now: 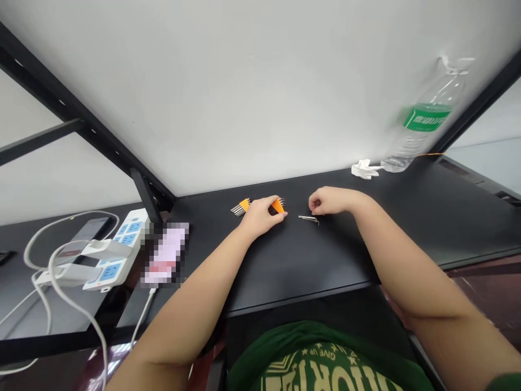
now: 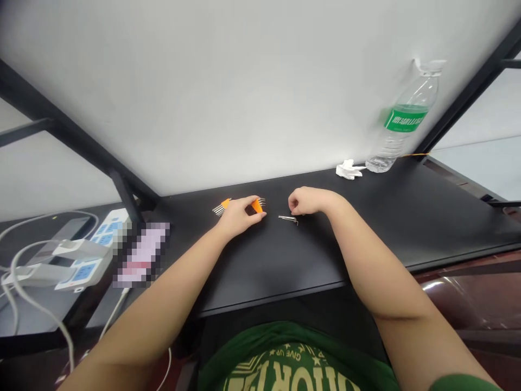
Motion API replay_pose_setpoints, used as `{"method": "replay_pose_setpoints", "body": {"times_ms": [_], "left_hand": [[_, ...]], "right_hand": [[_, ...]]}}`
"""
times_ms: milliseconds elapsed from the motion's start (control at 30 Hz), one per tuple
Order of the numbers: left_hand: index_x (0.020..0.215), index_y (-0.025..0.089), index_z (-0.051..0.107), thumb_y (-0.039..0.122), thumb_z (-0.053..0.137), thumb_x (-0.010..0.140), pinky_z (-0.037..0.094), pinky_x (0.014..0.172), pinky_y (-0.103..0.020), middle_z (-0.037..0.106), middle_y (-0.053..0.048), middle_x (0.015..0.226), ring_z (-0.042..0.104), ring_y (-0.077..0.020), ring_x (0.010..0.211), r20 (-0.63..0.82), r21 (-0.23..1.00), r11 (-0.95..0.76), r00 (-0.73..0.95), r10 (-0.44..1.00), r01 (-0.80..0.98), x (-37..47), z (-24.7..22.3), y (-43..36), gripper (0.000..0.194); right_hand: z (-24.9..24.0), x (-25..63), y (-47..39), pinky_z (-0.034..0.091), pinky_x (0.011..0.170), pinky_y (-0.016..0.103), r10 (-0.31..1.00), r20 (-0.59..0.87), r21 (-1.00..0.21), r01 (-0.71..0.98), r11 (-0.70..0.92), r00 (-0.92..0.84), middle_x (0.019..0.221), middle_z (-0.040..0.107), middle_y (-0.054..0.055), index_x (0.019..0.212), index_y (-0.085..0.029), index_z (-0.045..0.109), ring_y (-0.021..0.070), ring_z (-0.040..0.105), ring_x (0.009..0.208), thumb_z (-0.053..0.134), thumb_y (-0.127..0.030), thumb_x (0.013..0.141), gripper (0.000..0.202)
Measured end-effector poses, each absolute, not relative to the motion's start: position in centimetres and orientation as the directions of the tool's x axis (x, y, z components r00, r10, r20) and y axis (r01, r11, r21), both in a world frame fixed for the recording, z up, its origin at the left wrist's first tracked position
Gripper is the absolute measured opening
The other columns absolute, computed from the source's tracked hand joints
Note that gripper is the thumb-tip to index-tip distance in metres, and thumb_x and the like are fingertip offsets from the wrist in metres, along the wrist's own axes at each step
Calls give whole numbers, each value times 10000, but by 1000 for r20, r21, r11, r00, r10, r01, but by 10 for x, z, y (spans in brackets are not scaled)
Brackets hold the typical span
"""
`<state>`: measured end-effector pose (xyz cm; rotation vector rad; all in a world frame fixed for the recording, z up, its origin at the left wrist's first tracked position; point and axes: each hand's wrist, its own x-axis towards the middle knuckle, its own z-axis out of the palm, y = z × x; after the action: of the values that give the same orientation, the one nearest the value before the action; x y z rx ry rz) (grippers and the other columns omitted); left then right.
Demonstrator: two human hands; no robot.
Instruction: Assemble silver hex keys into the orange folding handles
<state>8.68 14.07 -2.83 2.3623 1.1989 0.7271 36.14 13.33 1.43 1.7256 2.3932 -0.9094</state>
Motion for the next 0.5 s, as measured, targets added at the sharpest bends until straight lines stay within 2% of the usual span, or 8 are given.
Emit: {"method": "replay_pose_setpoints", "body": {"times_ms": [200, 333, 500], "left_hand": [[910, 224, 670, 431, 734, 822, 456, 719, -297, 686, 6, 850, 626, -178, 766, 273, 543, -582, 528, 804, 605, 88, -34, 143, 234], [964, 226, 682, 423, 741, 824, 475, 737, -301, 704, 1, 875, 647, -184, 787, 281, 543, -588, 530, 800, 600, 86, -35, 143, 248], [1019, 224, 689, 399, 747, 824, 492, 766, -314, 730, -7, 932, 672, -194, 827, 277, 533, -583, 524, 805, 614, 86, -34, 140, 269]], "right_hand": [[17, 350, 130, 391, 595, 273, 817, -448, -333, 916, 224, -363, 851, 718, 31, 821, -214, 712, 170, 607, 698, 646, -229, 771, 84], [14, 341, 129, 382, 573, 275, 823, -453, -315, 925, 212, -343, 835, 720, 32, 800, -212, 690, 163, 604, 655, 630, -198, 759, 74], [5, 328, 127, 354, 540, 282, 850, -424, -231, 945, 230, -311, 747, 696, 39, 747, -204, 656, 172, 594, 604, 649, -166, 708, 55]]}}
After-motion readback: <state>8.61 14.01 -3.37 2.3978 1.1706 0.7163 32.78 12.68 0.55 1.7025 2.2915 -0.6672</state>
